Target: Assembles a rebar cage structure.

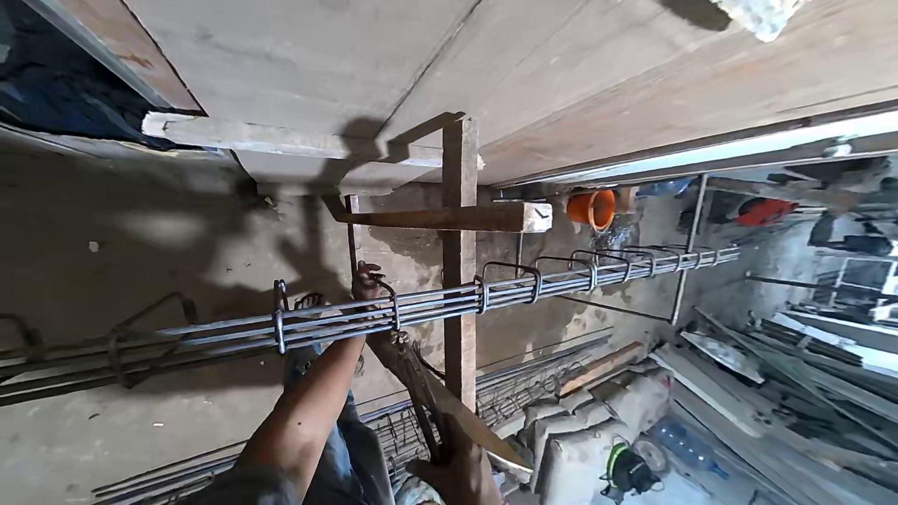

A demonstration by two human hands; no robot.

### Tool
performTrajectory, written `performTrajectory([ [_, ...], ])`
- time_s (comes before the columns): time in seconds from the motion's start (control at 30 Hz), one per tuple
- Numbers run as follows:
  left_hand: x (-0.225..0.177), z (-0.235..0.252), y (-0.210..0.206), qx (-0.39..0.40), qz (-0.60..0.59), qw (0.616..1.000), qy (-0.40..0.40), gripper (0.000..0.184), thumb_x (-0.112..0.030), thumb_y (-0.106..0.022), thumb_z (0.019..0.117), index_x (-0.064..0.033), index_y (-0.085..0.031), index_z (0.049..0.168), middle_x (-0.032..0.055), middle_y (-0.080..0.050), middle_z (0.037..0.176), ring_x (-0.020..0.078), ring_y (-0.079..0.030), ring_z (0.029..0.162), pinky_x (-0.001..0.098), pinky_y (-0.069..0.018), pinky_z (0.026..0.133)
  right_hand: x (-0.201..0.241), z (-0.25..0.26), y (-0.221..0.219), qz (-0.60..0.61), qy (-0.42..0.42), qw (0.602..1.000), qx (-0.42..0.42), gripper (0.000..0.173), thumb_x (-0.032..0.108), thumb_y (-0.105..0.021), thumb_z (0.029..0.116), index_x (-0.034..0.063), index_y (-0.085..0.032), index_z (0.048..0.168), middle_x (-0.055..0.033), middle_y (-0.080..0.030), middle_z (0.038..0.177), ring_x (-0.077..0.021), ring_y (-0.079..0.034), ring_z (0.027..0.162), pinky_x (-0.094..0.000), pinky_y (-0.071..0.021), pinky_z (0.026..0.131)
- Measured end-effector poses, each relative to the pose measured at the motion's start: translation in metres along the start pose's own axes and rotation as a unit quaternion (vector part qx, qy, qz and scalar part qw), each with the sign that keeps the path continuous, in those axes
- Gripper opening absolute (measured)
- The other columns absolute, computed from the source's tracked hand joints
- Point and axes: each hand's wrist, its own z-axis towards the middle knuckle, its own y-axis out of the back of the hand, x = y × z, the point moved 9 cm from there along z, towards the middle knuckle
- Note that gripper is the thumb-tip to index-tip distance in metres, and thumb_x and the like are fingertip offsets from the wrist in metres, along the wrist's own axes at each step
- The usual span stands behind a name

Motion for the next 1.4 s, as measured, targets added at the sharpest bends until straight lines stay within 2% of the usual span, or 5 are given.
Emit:
performTrajectory([
  [0.17,-0.023,-0.014,-0.002,-0.028,0.108,0.993,-0.039,0.033,-0.013,-0.036,0.11,0.0066,-0.06,0.12,0.012,-0.064,0.089,0.0102,-0.059,0.072,0.028,-0.0511,0.072,0.075,-0.044,0.032,-0.475,0.116,0.815,-0.31,0.061,0.022,-0.077,0.0827,0.0183,-0.063,0.142,-0.0183,-0.071,0.092,-0.0334,-0.07,0.067,-0.047,-0.0551,0.056],
  [0.53,-0.014,-0.013,-0.008,-0.056,0.049,0.997,-0.002,0.057,-0.034,-0.019,0.1136,0.0024,-0.063,0.114,0.0076,-0.063,0.082,0.009,-0.058,0.068,0.0271,-0.0505,0.068,0.19,-0.007,0.106,-0.696,0.404,0.557,-0.206,0.033,0.001,-0.058,0.0931,0.0021,-0.069,0.124,-0.0189,-0.064,0.076,-0.0362,-0.066,0.061,-0.0436,-0.0508,0.048],
  [0.8,-0.017,-0.012,-0.001,-0.038,0.094,0.995,-0.019,0.049,-0.026,-0.025,0.1124,0.0029,-0.065,0.114,0.0135,-0.068,0.088,0.0174,-0.064,0.075,0.0364,-0.0533,0.075,0.051,-0.001,0.053,-0.189,-0.012,0.981,0.032,0.032,0.033,-0.057,0.104,0.0102,-0.07,0.124,-0.0134,-0.071,0.085,-0.0278,-0.068,0.072,-0.0477,-0.0569,0.066],
  [0.93,-0.016,-0.009,-0.001,-0.037,0.109,0.993,-0.042,0.036,-0.02,-0.037,0.1089,0.0026,-0.064,0.115,0.0132,-0.068,0.09,0.0175,-0.065,0.077,0.0371,-0.0545,0.076,0.009,-0.002,-0.01,0.226,-0.039,0.968,0.107,0.035,0.029,-0.061,0.1019,0.0022,-0.066,0.124,-0.0021,-0.062,0.07,-0.0099,-0.053,0.051,-0.0284,-0.047,0.046],
  [1.4,-0.016,-0.01,0.0,-0.038,0.055,0.997,-0.042,0.033,-0.017,-0.034,0.11,0.0015,-0.061,0.112,0.0025,-0.06,0.078,0.0038,-0.054,0.064,0.0228,-0.0481,0.064,0.0,0.025,-0.031,0.14,0.049,0.989,-0.007,0.031,0.031,-0.058,0.1029,0.0025,-0.07,0.107,-0.0022,-0.063,0.064,-0.0125,-0.058,0.05,-0.0345,-0.054,0.05],
])
